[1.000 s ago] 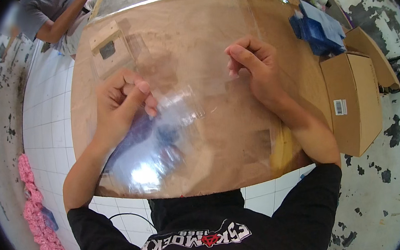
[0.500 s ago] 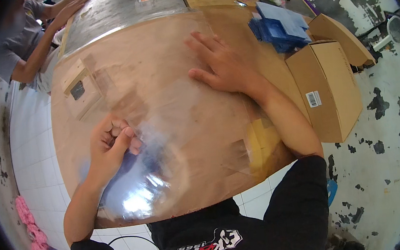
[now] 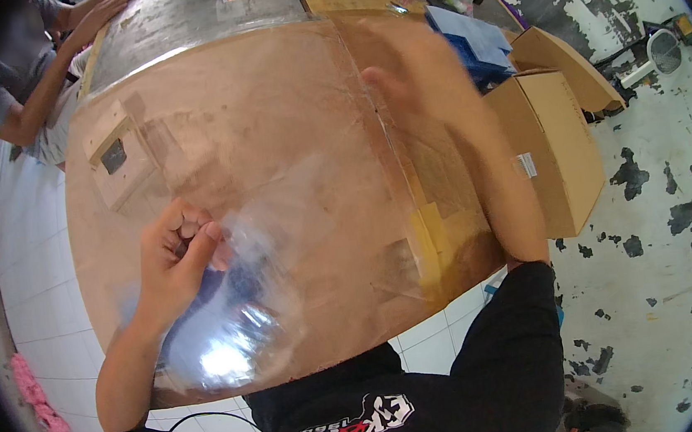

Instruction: The person holds up and handles several thin, clear plastic sheets over a light brown surface, turning them over and aligning them one at a time.

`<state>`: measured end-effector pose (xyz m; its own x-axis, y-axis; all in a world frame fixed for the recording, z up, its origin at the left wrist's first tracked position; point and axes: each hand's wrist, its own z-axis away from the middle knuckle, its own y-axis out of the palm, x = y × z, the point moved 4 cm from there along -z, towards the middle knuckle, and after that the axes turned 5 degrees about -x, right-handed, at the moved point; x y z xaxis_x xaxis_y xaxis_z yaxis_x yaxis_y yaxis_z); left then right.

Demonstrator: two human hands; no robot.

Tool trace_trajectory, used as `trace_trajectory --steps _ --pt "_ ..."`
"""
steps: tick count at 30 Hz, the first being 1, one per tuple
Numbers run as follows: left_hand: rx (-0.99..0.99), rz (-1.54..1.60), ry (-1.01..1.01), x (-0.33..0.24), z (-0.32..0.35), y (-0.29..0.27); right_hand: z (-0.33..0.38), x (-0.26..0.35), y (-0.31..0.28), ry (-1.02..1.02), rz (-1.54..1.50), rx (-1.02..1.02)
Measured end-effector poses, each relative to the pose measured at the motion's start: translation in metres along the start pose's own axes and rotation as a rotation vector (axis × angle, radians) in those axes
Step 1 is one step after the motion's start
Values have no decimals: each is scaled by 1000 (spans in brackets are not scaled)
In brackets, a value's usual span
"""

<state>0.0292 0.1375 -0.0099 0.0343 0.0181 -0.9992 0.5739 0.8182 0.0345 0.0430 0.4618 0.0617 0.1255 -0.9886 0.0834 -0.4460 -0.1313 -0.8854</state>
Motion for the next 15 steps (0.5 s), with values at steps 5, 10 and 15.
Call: trace_trajectory --steps 5,10,15 --pt "24 -29 46 -3 -2 3 -22 -90 -48 -27 191 -8" --pt "33 -41 36 -6 -1 1 -31 -110 -46 390 395 189" --pt "27 -16 15 -5 0 -1 -28 -111 -34 487 439 79"
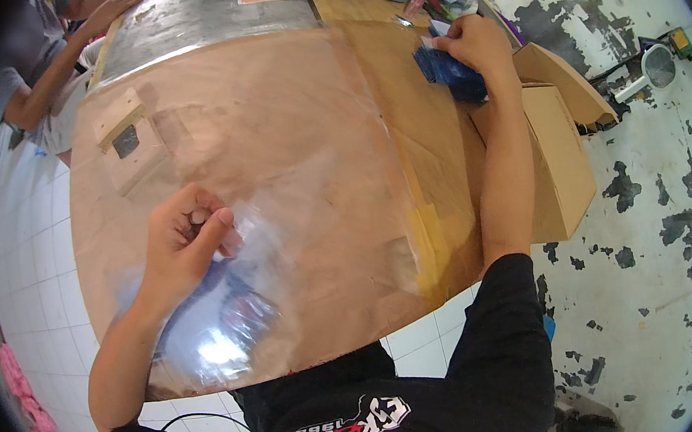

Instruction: The person holds up and handles several thin, clear plastic sheets over a light brown surface, turning them over and aligning them one at a time.

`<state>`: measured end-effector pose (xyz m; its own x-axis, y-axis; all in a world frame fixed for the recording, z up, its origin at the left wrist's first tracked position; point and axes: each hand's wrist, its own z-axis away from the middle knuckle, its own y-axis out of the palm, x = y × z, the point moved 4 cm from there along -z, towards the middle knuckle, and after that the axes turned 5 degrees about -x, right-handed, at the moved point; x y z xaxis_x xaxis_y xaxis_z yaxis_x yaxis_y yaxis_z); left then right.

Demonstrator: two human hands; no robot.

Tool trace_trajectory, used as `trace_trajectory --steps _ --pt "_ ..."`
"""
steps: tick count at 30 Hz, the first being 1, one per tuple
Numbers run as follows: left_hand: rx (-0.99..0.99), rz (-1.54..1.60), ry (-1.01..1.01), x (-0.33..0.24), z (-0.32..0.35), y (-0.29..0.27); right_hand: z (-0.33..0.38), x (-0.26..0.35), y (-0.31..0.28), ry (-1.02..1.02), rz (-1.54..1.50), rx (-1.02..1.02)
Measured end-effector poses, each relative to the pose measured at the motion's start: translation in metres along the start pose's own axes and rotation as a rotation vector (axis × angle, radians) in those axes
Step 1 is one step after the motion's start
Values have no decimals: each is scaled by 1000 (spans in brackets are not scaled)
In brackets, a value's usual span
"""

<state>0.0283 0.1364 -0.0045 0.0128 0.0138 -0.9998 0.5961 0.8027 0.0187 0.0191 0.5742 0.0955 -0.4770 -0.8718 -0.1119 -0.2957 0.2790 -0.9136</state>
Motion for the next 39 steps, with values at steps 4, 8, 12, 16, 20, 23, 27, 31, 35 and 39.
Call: trace_trajectory --steps 4,8,12,16,20,23,27,31,35,39 --pt "11 -19 -5 0 -1 1 1 -8 -9 27 -153 14" --pt "5 -9 1 2 -1 2 0 -20 -3 60 -295 29" --pt "8 17 -22 4 -1 2 -3 -33 4 79 -462 83" --pt "-4 14 -15 5 -1 2 -2 -32 4 50 -534 81" --pt "-7 22 -9 6 -2 2 -3 -36 5 19 -535 75" --pt "-4 22 -11 6 -2 2 -3 -36 4 11 -547 81" --pt "-7 7 -5 4 -1 2 1 -31 -3 12 -508 97" --pt "3 11 0 4 -2 1 -1 -33 -4 104 -489 111" --pt "0 20 -5 6 -2 2 6 -24 -12 75 -491 111" --pt "13 4 0 5 -2 2 3 -33 -5 77 -480 99"
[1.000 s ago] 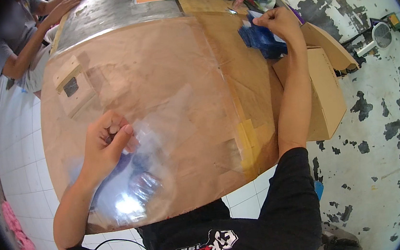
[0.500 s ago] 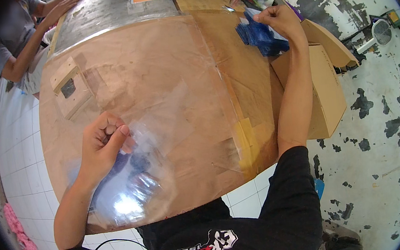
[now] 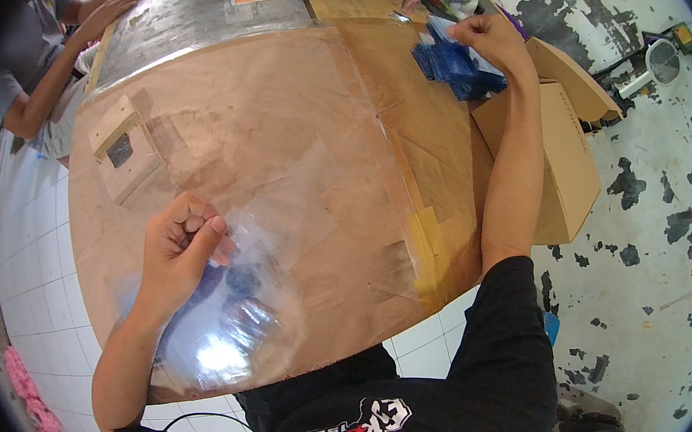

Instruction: The person holds up and handles several thin, clear plastic sheets over a light brown surface, turning them over and aligning them one at a time.

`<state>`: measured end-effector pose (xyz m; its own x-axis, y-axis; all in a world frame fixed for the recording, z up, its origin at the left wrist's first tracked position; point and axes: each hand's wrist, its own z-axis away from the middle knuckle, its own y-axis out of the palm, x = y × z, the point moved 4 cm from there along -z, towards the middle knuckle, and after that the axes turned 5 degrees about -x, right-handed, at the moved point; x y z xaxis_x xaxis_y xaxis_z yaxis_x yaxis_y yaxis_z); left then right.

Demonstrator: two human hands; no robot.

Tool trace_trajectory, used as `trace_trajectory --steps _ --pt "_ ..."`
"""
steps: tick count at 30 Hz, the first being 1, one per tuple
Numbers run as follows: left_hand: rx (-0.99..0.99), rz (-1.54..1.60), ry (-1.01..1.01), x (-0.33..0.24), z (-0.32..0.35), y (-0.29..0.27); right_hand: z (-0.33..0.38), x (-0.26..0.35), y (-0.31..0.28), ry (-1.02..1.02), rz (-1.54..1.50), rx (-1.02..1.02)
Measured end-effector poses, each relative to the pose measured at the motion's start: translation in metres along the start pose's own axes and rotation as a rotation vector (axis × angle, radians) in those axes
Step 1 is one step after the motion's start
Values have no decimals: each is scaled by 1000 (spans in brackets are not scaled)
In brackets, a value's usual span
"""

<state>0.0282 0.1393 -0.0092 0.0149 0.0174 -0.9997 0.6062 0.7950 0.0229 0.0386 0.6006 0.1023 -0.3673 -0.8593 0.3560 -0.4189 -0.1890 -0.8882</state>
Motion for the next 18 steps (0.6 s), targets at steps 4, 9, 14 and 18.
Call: trace_trajectory --steps 4,9,14,18 --pt "-5 3 -10 -1 0 0 -6 -4 1 -61 120 -62" --pt "0 4 -9 -1 1 0 -6 -3 1 -53 206 -58" --pt "-12 8 -3 -1 0 0 7 21 1 -125 339 -74" --pt "-19 -11 -16 0 1 -1 11 33 16 -187 507 -128"
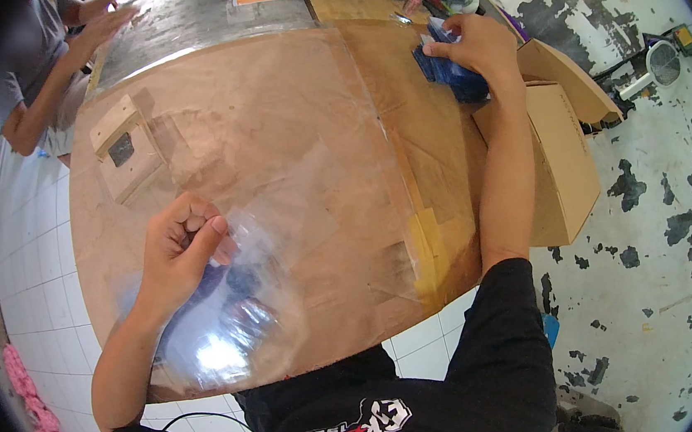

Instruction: The person holds up and handles several thin, clear plastic sheets over a light brown surface, turning them over and aligning them one at a time.

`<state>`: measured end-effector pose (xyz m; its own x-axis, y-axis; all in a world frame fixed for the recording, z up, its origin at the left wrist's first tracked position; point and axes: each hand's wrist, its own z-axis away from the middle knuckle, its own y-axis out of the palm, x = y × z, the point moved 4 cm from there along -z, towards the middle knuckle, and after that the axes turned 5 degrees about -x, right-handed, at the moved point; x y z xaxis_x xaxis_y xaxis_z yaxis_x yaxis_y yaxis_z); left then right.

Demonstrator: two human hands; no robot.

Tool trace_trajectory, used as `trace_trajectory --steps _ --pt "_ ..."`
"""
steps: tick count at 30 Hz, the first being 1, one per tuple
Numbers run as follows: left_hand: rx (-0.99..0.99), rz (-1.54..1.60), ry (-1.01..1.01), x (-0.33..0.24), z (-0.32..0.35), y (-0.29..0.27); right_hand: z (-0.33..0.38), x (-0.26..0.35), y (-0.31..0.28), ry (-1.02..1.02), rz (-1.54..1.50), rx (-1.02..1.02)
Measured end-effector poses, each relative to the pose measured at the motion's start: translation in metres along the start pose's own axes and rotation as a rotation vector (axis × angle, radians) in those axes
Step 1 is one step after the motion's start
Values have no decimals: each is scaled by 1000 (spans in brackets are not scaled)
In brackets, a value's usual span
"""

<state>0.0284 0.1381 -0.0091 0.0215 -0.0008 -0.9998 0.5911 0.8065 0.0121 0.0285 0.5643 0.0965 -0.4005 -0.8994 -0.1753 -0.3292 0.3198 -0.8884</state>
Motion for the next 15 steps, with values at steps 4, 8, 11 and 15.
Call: trace_trajectory --steps 4,8,11,15 --pt "8 16 10 1 0 1 -8 -5 10 -8 64 -20" --pt "8 23 -1 0 0 1 -14 -23 14 74 -94 -83" --pt "20 19 0 -2 0 1 -13 -33 8 175 -275 10" --pt "17 35 10 1 -1 2 -13 -50 15 234 -433 51"
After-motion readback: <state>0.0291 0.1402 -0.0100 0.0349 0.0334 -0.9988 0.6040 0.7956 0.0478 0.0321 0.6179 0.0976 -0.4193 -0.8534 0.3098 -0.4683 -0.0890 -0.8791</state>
